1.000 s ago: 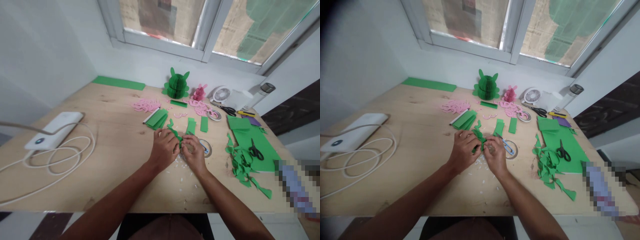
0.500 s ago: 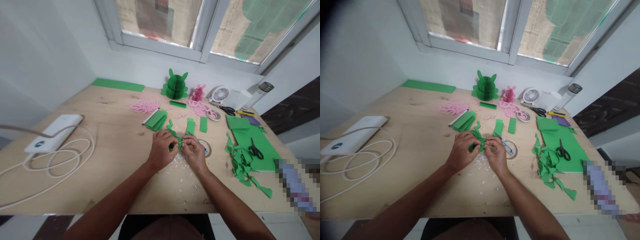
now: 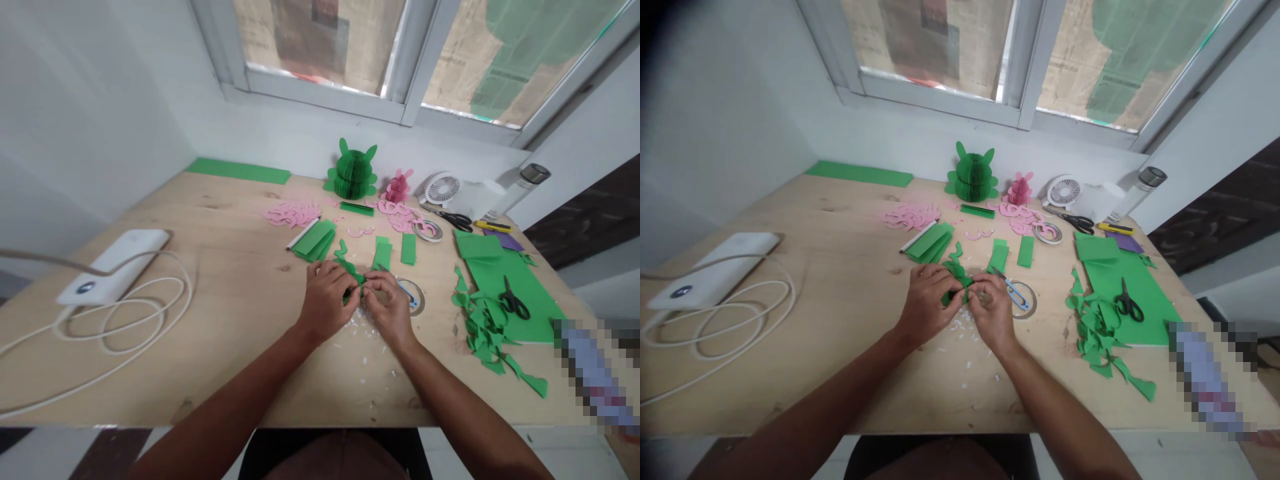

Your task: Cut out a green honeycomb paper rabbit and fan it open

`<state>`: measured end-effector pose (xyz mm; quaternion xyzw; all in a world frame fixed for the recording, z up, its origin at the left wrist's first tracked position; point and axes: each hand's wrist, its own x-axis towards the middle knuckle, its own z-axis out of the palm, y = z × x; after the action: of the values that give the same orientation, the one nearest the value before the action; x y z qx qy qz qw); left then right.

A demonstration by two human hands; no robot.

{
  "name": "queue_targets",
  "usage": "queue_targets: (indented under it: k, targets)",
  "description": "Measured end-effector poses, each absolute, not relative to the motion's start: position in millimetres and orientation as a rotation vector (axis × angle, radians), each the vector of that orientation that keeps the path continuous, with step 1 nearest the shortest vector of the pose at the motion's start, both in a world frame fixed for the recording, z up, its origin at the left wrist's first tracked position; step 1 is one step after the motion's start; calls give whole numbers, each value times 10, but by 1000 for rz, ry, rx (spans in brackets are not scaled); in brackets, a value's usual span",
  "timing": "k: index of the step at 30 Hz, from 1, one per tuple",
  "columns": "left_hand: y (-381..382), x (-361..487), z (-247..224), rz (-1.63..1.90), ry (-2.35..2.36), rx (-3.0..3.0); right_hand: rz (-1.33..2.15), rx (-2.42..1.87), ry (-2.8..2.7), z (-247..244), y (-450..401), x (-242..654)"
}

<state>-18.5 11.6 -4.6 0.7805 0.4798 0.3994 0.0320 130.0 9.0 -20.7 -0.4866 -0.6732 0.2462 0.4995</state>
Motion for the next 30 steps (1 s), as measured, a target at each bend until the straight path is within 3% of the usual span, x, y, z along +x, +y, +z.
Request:
queue_targets:
  k: [12, 19, 30]
  targets:
    - [151, -183, -67, 1236, 1466, 2324, 631, -1178, -1595, -205, 86, 1301]
    - [142, -217, -1, 1289, 1484, 2277, 850, -1170, -1392, -268, 157, 1343]
    - [1, -160, 65, 1226, 932, 2462, 986, -1138, -1026, -189, 241, 1428]
